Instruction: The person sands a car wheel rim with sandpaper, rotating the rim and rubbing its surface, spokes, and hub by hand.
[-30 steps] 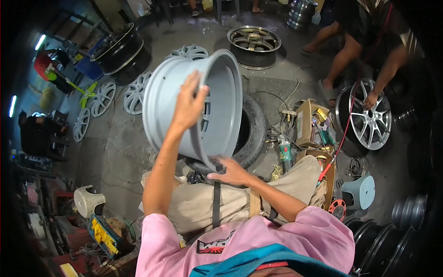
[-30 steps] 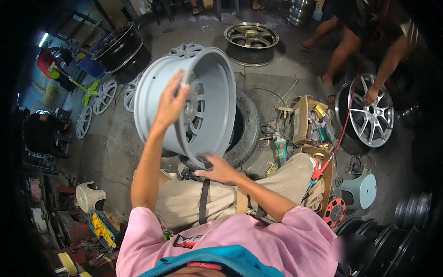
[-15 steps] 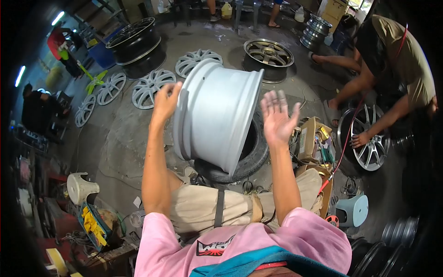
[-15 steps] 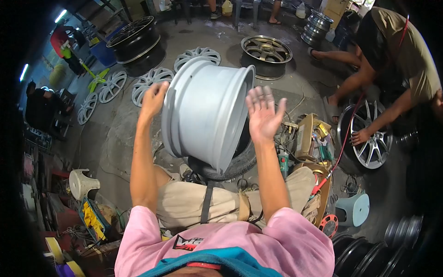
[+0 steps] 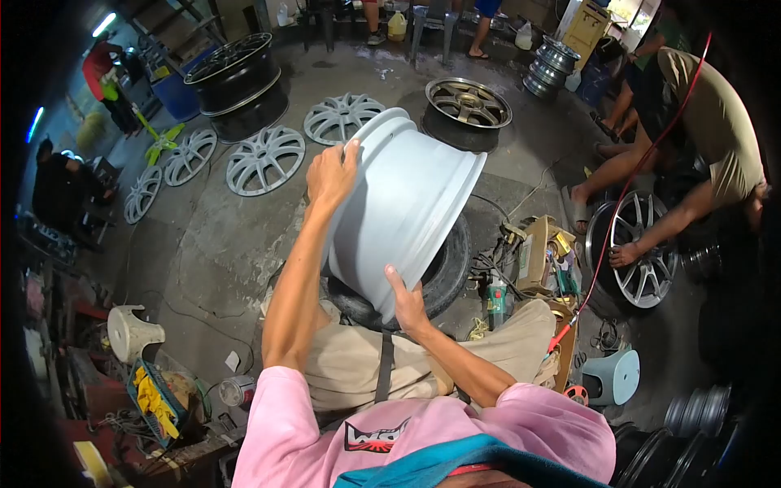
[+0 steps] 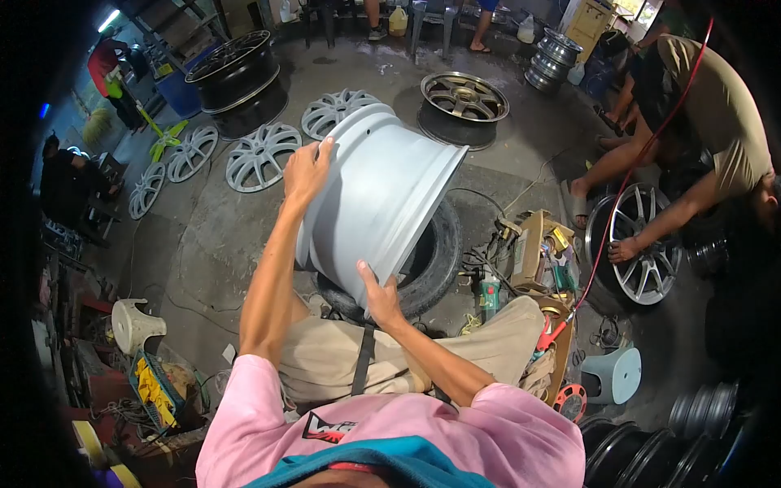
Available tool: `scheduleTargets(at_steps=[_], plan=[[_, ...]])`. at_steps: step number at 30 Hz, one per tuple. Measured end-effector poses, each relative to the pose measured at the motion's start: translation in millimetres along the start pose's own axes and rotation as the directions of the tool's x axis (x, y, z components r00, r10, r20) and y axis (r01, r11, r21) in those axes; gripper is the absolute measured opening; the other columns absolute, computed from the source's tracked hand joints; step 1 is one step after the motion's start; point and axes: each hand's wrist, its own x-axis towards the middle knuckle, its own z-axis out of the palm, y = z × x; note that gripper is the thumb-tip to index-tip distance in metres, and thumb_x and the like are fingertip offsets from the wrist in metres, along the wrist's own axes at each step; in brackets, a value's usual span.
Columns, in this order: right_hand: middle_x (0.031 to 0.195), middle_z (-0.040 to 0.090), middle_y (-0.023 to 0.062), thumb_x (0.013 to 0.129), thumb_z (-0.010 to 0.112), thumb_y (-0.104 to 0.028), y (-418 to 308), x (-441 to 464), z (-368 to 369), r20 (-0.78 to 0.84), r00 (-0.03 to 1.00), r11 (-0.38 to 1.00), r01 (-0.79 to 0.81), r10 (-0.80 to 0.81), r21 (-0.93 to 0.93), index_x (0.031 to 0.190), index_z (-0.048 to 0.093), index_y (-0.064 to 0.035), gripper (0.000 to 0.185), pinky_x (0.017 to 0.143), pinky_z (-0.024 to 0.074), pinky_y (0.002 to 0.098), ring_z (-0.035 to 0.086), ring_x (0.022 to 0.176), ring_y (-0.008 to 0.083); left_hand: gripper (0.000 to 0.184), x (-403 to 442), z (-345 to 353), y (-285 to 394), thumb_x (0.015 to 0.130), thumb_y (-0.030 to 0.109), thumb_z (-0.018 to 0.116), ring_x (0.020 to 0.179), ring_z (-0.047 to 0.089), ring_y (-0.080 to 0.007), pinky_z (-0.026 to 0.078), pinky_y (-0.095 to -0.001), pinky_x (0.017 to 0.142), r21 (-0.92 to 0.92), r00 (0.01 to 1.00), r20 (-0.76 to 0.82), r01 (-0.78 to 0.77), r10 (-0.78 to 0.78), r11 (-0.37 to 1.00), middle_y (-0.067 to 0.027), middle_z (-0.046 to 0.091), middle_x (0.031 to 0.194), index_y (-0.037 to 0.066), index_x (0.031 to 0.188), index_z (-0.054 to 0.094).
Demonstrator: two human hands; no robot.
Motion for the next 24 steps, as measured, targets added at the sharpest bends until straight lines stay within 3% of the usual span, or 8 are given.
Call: scheduleTargets(at_steps=[3, 8, 11, 13, 16, 20, 22, 24], plan=[[0.117, 0.067, 0.0153, 0.099, 0.064, -0.038, -22.0, 5.1, 2.0, 0.073, 0.997, 0.999, -0.010, 0.012, -0.032, 0.122, 0.063, 0.0085, 0.052, 0.098, 0.0458, 0.0370, 0.060, 0.109, 0.0230, 0.057, 14.4, 10.1, -6.0, 0.101, 0.051, 0.047, 0.098, 0.067, -0.0469, 0.050, -0.0538, 0.085, -0.002, 0.998, -0.052, 0.021, -0.021, 1.000, -0.0279, 0.071, 0.097, 0.001, 0.105, 0.073], [0.109, 0.070, 0.0128, 0.099, 0.065, -0.035, -12.6, 3.4, 2.9, 0.185, 0.982, 0.994, -0.008, 0.028, -0.109, 0.116, 0.067, 0.0062, 0.045, 0.092, 0.0480, 0.0362, 0.062, 0.103, 0.0216, 0.058, 13.3, -4.3, -29.7, 0.098, 0.053, 0.054, 0.097, 0.069, -0.0442, 0.052, -0.0478, 0.085, -0.142, 1.000, 0.018, -0.007, 0.009, 0.990, -0.0265, 0.073, 0.096, 0.001, 0.110, 0.075], [0.112, 0.069, 0.0125, 0.099, 0.066, -0.029, -37.1, 7.0, -10.7, 0.153, 0.983, 0.993, -0.087, 0.098, -0.074, 0.122, 0.062, 0.0072, 0.043, 0.092, 0.0486, 0.0352, 0.062, 0.103, 0.0203, 0.057, 14.8, -14.5, -29.6, 0.098, 0.054, 0.053, 0.096, 0.069, -0.0445, 0.052, -0.0476, 0.085, -0.145, 0.993, 0.118, 0.008, 0.010, 0.989, -0.0270, 0.072, 0.097, 0.003, 0.112, 0.075], [0.116, 0.067, 0.0143, 0.099, 0.065, -0.020, -65.6, 13.3, -12.8, 0.091, 0.983, 0.985, 0.164, -0.159, -0.046, 0.130, 0.056, 0.0086, 0.043, 0.093, 0.0493, 0.0352, 0.062, 0.104, 0.0196, 0.056, 15.3, -6.9, -33.6, 0.098, 0.052, 0.053, 0.094, 0.070, -0.0433, 0.052, -0.0476, 0.085, -0.159, 0.995, 0.103, 0.008, 0.009, 0.987, -0.0275, 0.072, 0.095, 0.002, 0.112, 0.075], [0.121, 0.066, 0.0152, 0.098, 0.064, -0.012, -63.5, 19.7, -25.6, 0.157, 0.962, 0.943, 0.255, -0.224, -0.213, 0.135, 0.051, 0.0087, 0.044, 0.097, 0.0492, 0.0359, 0.062, 0.108, 0.0202, 0.054, 2.5, -7.3, -29.8, 0.098, 0.050, 0.055, 0.093, 0.070, -0.0431, 0.052, -0.0476, 0.084, -0.137, 1.000, 0.025, 0.011, -0.008, 0.991, -0.0273, 0.072, 0.093, 0.001, 0.110, 0.075], [0.121, 0.066, 0.0154, 0.095, 0.064, -0.004, -72.2, -9.2, -47.5, 0.152, 0.974, 0.982, 0.177, -0.165, -0.069, 0.132, 0.053, 0.0095, 0.040, 0.102, 0.0480, 0.0353, 0.062, 0.113, 0.0213, 0.051, -28.4, -19.9, -13.2, 0.098, 0.046, 0.057, 0.084, 0.070, -0.0428, 0.053, -0.0476, 0.079, -0.176, 0.996, 0.082, -0.031, 0.046, 0.984, -0.0260, 0.071, 0.083, 0.000, 0.098, 0.076], [0.121, 0.067, 0.0144, 0.094, 0.065, -0.003, -70.9, -15.9, -67.0, 0.146, 0.980, 0.986, 0.146, -0.133, -0.082, 0.132, 0.054, 0.0085, 0.041, 0.101, 0.0483, 0.0343, 0.063, 0.112, 0.0202, 0.049, -47.3, -36.8, 3.1, 0.098, 0.042, 0.058, 0.069, 0.069, -0.0384, 0.051, -0.0472, 0.071, -0.199, 0.987, 0.124, -0.073, 0.099, 0.977, -0.0256, 0.067, 0.071, -0.004, 0.086, 0.073], [0.120, 0.068, 0.0131, 0.092, 0.067, -0.003, -78.4, -13.1, -82.2, 0.174, 0.982, 0.990, 0.097, -0.078, -0.100, 0.130, 0.056, 0.0068, 0.041, 0.099, 0.0497, 0.0334, 0.065, 0.108, 0.0188, 0.048, -61.7, -50.4, 9.4, 0.098, 0.040, 0.059, 0.066, 0.067, -0.0365, 0.050, -0.0467, 0.069, -0.209, 0.987, 0.127, -0.071, 0.099, 0.975, -0.0252, 0.065, 0.069, -0.004, 0.084, 0.072]])
